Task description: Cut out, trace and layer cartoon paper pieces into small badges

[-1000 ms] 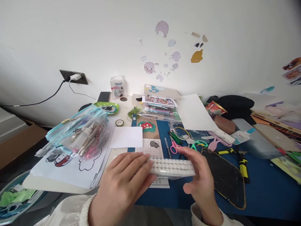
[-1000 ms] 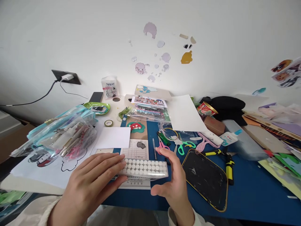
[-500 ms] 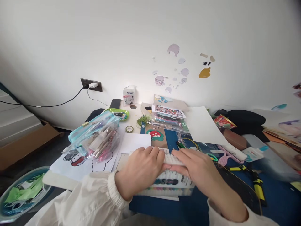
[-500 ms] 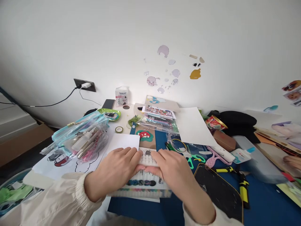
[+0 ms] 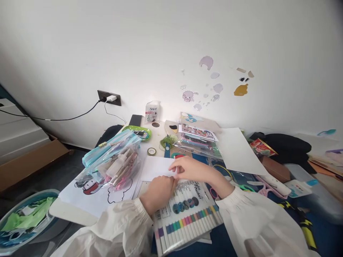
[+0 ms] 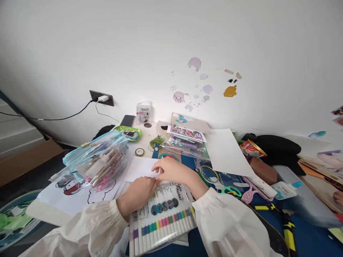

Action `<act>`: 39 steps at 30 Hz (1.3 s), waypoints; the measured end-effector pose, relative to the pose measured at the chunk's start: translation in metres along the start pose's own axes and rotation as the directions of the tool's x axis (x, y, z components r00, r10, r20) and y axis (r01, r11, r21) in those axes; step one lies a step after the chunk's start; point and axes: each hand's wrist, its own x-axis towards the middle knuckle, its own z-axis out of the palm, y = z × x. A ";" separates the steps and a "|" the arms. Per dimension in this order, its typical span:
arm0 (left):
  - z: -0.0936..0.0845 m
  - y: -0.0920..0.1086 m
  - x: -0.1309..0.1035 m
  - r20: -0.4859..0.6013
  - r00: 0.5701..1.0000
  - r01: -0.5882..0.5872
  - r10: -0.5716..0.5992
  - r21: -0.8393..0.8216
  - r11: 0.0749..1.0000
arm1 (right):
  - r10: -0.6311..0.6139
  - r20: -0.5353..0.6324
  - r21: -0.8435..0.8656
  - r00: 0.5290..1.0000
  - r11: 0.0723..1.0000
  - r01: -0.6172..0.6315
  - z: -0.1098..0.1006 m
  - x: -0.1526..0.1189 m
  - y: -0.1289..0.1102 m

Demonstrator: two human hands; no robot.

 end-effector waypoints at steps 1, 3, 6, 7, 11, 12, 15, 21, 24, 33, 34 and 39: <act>0.001 0.000 0.001 -0.010 1.000 0.026 -0.026 -0.018 1.000 | 0.000 0.044 -0.028 0.999 1.000 0.002 0.005 0.015 -0.003; 0.001 0.001 0.002 -0.029 0.998 0.061 -0.062 -0.053 0.997 | 0.016 0.120 -0.097 0.993 0.995 -0.004 0.018 0.046 -0.008; 0.003 0.004 0.002 -0.045 0.993 0.100 -0.105 -0.100 0.990 | 0.083 0.131 -0.227 0.988 0.972 -0.052 0.045 0.083 -0.009; 0.004 0.004 0.002 -0.048 0.991 0.117 -0.124 -0.117 0.986 | 0.102 0.126 -0.258 0.987 0.964 -0.067 0.054 0.090 -0.009; 0.002 0.001 -0.001 -0.068 0.982 0.163 -0.179 -0.189 0.968 | 0.125 0.088 -0.269 0.988 0.958 -0.097 0.078 0.102 -0.001; 0.001 0.000 -0.001 -0.078 0.980 0.165 -0.184 -0.203 0.965 | 0.124 0.068 -0.248 0.990 0.963 -0.104 0.079 0.101 0.000; 0.000 -0.002 0.000 -0.107 0.975 0.164 -0.193 -0.235 0.958 | 0.120 -0.020 -0.136 0.993 0.983 -0.122 0.074 0.092 0.000; 0.004 -0.006 0.001 -0.177 0.970 0.101 -0.167 -0.330 0.939 | 0.115 -0.155 0.220 0.981 0.972 -0.079 0.049 0.036 -0.011; -0.005 -0.012 -0.006 -0.265 0.952 0.035 -0.155 -0.408 0.912 | 0.123 -0.184 0.344 0.975 0.937 -0.053 0.038 -0.004 -0.017; -0.044 -0.002 -0.025 -0.540 0.831 -0.189 -0.134 -0.500 0.845 | 0.114 -0.423 0.184 0.899 0.982 -0.039 0.036 -0.072 -0.042; -0.042 0.001 -0.025 -0.552 0.828 -0.212 -0.103 -0.477 0.853 | 0.098 -0.453 0.143 0.886 0.989 -0.036 0.038 -0.074 -0.044; -0.031 0.009 -0.025 -0.617 0.787 -0.270 -0.009 -0.357 0.894 | 0.069 -0.500 0.039 0.863 0.998 -0.057 0.045 -0.082 -0.047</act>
